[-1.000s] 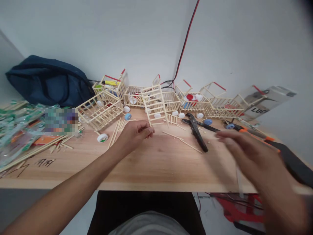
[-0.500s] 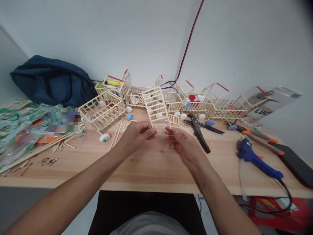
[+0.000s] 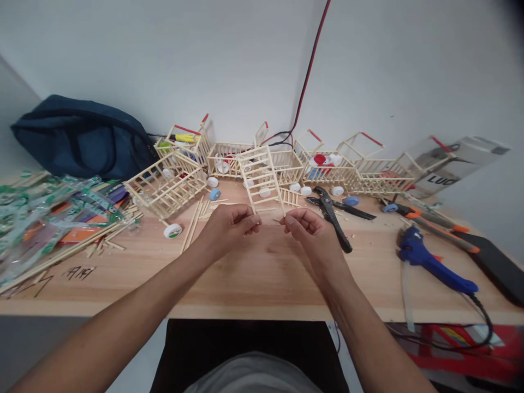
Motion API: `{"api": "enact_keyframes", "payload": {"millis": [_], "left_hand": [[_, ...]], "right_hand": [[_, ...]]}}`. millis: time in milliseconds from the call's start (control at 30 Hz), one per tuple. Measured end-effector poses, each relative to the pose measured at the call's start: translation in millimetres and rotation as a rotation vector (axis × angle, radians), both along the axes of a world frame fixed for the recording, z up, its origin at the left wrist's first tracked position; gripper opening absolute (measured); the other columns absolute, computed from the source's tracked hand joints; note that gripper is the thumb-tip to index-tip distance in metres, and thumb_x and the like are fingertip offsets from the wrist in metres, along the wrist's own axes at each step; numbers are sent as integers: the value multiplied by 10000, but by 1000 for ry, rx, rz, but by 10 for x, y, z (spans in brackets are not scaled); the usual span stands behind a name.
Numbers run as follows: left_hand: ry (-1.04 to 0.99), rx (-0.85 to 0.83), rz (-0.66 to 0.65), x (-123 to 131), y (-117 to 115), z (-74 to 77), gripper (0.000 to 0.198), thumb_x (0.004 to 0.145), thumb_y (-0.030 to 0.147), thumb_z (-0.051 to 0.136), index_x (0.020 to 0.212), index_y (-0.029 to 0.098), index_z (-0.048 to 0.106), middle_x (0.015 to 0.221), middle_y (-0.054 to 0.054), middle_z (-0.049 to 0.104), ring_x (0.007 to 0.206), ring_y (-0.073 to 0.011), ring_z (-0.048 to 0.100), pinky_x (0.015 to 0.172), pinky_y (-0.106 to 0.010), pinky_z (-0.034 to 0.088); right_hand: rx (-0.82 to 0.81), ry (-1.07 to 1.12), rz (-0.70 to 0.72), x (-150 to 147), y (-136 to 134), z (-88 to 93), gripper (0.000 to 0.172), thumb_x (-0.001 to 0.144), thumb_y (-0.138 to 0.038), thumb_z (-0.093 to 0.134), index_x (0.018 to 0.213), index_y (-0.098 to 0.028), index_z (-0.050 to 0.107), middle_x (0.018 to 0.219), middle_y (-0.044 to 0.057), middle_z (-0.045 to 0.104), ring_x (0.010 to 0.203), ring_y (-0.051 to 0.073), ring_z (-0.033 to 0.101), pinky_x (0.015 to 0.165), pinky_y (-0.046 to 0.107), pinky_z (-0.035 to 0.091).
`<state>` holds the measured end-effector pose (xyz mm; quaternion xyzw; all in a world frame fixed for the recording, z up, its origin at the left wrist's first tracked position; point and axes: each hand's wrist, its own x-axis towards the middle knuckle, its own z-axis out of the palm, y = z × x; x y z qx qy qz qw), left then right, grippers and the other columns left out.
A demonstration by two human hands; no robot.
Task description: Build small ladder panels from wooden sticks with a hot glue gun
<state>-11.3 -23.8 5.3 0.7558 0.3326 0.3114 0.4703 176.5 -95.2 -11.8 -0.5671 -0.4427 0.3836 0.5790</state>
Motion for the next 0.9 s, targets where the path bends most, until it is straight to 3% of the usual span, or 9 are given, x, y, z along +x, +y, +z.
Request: {"api": "enact_keyframes", "payload": {"millis": [300, 600, 900], "left_hand": [[5, 2, 33, 4, -2, -4, 264, 848, 319, 574, 652, 152, 632, 629, -22, 636, 579, -114, 533, 592, -242, 413], [-5, -139, 115, 31, -67, 81, 200, 795, 253, 653, 629, 152, 702, 618, -18, 686, 553, -95, 555, 570, -207, 446], [-54, -250, 160, 36, -68, 55, 197, 757, 295, 697, 644, 137, 729, 638, -48, 717, 519, -97, 567, 532, -208, 458]], "right_hand": [[53, -71, 14, 10, 10, -17, 179, 789, -367, 680, 778, -198, 620, 749, 16, 680, 673, 124, 583, 651, 259, 448], [87, -370, -137, -17, -29, -33, 125, 832, -329, 626, 805, -208, 626, 775, 14, 678, 711, 146, 579, 676, 290, 420], [109, -369, -151, -36, -49, -38, 115, 829, -329, 623, 804, -217, 617, 761, 6, 669, 673, 143, 548, 638, 286, 399]]}}
